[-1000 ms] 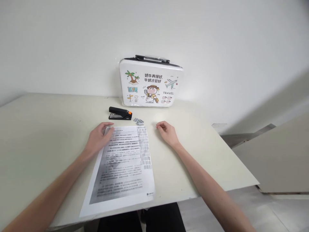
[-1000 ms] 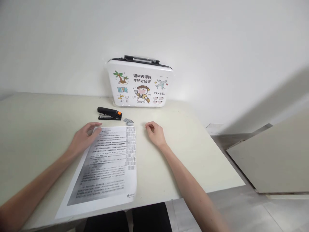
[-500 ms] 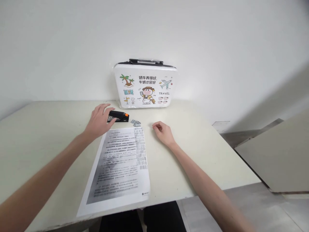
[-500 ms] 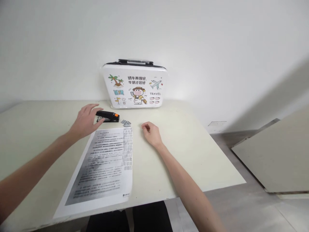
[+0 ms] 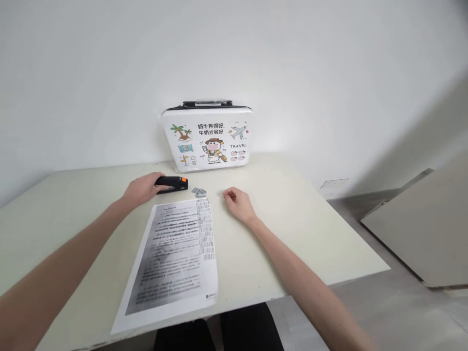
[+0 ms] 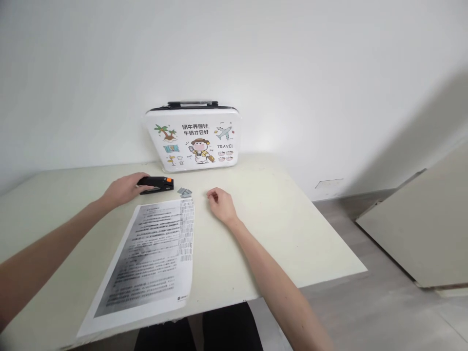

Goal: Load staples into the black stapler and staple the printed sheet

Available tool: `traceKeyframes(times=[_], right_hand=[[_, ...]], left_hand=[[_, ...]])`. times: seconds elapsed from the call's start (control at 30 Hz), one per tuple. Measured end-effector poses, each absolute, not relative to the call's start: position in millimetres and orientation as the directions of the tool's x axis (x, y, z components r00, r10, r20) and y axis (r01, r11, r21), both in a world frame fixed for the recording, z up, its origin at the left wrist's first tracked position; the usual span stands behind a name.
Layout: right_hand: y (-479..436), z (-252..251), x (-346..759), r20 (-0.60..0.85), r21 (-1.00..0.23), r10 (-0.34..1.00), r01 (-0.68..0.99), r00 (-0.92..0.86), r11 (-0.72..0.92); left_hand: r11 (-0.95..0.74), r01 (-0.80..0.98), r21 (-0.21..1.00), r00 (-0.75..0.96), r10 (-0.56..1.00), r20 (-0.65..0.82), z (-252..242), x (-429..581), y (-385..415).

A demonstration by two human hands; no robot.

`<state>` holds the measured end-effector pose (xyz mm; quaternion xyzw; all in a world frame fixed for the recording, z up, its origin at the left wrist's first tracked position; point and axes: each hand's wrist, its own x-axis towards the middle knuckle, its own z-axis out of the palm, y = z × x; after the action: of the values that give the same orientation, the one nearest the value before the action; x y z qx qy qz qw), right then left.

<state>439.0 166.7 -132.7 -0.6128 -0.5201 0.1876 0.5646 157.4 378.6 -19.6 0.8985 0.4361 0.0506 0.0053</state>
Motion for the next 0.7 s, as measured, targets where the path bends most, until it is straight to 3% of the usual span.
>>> traceKeyframes(times=[0.13,0.27,0.53,0.7], right_hand=[[167.6,-135.2,439.4,0.338,-0.910,0.848,0.370,0.408,0.186],[166.6,-137.6,442.5,0.298,-0.944,0.844,0.269,0.446,0.191],[139.0,-128.3,463.5,0.205,-0.973,0.875,-0.007,0.438,0.231],[103.6,-120.8,486.1,0.162,-0.968,0.920,-0.124,0.357,0.218]], left_hand=[[-0.581,0.800,0.148,0.550,0.810,0.204,-5.7,158.2,349.2],[-0.681,0.715,0.158,0.629,0.725,0.280,12.7,171.7,303.3],[-0.834,0.500,0.233,0.819,0.543,0.186,2.7,220.1,186.0],[-0.890,0.418,0.183,0.882,0.445,0.154,-26.7,246.9,144.2]])
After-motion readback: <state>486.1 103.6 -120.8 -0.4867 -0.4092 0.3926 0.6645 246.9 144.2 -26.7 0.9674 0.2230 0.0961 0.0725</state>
